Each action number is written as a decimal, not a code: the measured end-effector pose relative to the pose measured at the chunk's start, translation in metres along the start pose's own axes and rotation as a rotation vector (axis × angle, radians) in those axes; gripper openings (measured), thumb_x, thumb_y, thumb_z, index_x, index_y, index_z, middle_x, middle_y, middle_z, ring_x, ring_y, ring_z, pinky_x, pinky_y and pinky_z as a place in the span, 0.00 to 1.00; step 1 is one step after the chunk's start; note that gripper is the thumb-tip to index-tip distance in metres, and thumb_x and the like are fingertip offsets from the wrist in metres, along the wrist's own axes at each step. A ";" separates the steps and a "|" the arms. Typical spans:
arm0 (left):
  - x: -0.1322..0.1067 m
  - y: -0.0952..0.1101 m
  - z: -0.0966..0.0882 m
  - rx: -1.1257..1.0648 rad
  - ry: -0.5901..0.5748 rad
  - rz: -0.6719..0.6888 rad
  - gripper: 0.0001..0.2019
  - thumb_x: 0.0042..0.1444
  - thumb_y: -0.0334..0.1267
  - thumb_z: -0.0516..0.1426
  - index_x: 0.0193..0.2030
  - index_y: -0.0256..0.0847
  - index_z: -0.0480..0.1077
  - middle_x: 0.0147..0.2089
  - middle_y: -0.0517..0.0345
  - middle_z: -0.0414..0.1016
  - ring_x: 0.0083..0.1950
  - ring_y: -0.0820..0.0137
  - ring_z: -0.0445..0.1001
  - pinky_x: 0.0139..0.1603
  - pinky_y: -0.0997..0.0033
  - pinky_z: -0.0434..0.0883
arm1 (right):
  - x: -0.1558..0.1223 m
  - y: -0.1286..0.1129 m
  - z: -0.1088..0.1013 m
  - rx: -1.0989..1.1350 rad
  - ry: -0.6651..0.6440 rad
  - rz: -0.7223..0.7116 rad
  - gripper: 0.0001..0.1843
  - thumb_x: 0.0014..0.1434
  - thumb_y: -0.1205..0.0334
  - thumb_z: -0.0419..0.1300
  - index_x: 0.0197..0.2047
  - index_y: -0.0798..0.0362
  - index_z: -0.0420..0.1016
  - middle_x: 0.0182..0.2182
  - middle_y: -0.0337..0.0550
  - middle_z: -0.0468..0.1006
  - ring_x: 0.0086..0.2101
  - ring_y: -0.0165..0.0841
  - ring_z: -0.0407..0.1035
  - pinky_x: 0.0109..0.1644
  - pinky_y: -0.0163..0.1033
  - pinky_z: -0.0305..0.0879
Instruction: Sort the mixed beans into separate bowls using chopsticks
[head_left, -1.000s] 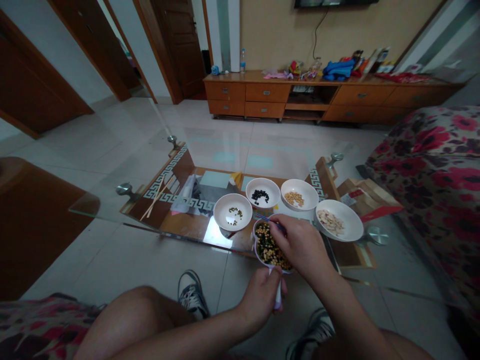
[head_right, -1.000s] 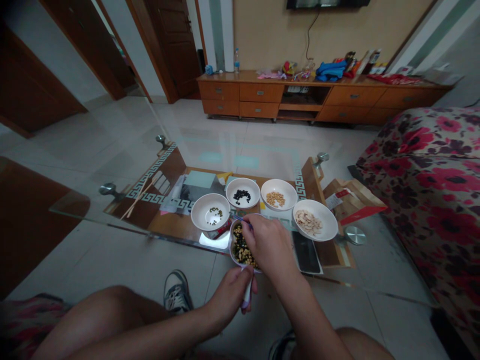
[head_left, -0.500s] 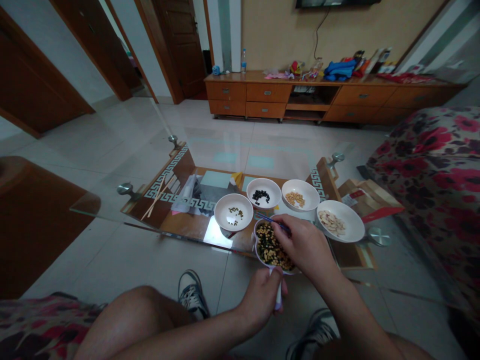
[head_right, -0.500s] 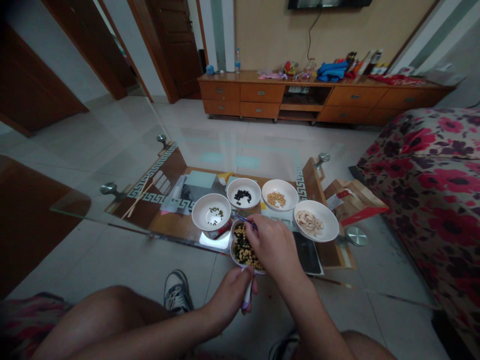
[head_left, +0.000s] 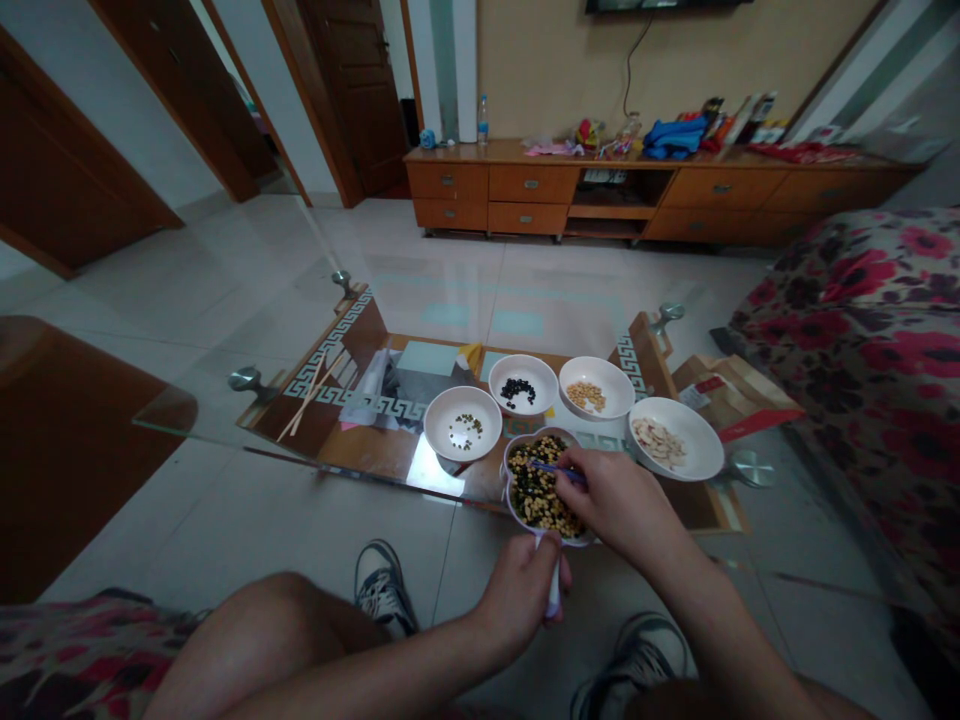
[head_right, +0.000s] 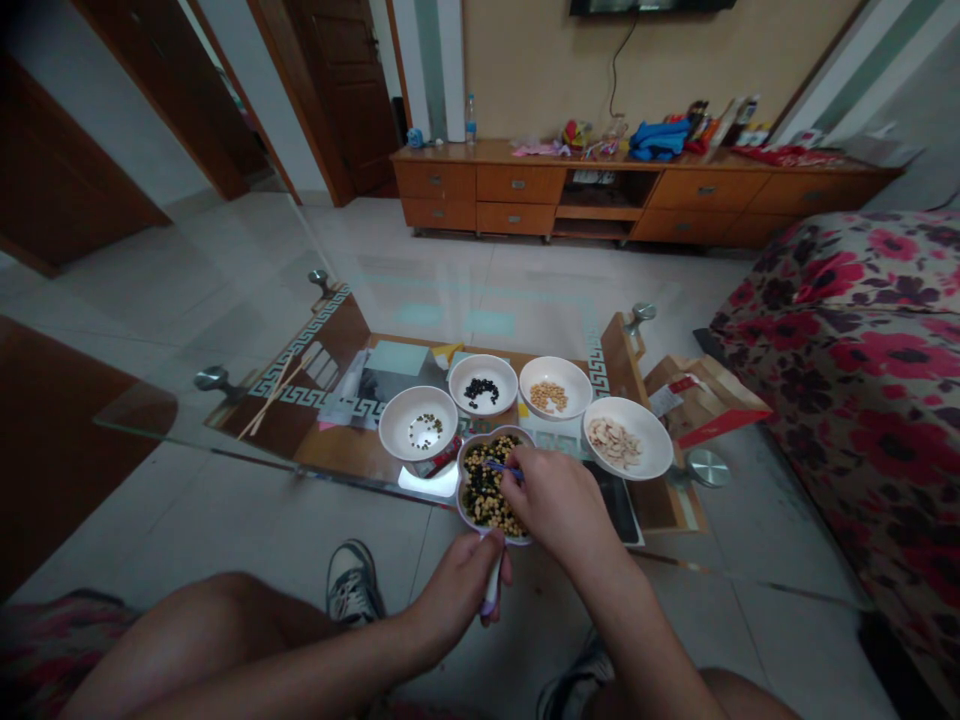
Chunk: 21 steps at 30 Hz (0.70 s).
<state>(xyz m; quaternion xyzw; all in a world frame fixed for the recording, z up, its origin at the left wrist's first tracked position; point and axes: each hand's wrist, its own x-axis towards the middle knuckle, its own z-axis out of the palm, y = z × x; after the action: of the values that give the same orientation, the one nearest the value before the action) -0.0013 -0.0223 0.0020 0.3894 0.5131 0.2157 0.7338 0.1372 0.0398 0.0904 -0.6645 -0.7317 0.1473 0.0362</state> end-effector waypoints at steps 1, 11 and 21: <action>0.000 0.000 0.000 0.002 -0.002 0.000 0.36 0.47 0.78 0.44 0.24 0.42 0.64 0.13 0.64 0.58 0.16 0.73 0.60 0.19 0.73 0.56 | 0.000 0.000 0.001 0.003 -0.015 -0.007 0.09 0.62 0.61 0.56 0.38 0.50 0.78 0.32 0.44 0.83 0.33 0.37 0.77 0.31 0.36 0.54; -0.004 0.007 0.000 0.034 -0.007 -0.002 0.36 0.49 0.77 0.43 0.23 0.43 0.64 0.13 0.63 0.58 0.16 0.73 0.60 0.20 0.73 0.56 | 0.000 0.005 0.008 0.063 -0.055 -0.088 0.08 0.62 0.63 0.57 0.37 0.52 0.77 0.30 0.43 0.81 0.29 0.33 0.73 0.31 0.35 0.54; -0.003 0.001 0.001 0.024 -0.001 0.002 0.36 0.50 0.77 0.43 0.24 0.42 0.65 0.14 0.64 0.58 0.16 0.73 0.61 0.20 0.73 0.57 | 0.001 0.004 0.008 0.084 -0.071 -0.093 0.08 0.61 0.64 0.57 0.38 0.51 0.79 0.32 0.43 0.82 0.31 0.33 0.74 0.32 0.35 0.56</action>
<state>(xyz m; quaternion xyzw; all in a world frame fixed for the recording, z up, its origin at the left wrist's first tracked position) -0.0016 -0.0239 0.0047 0.3986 0.5150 0.2100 0.7293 0.1392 0.0395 0.0818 -0.6220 -0.7559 0.1995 0.0448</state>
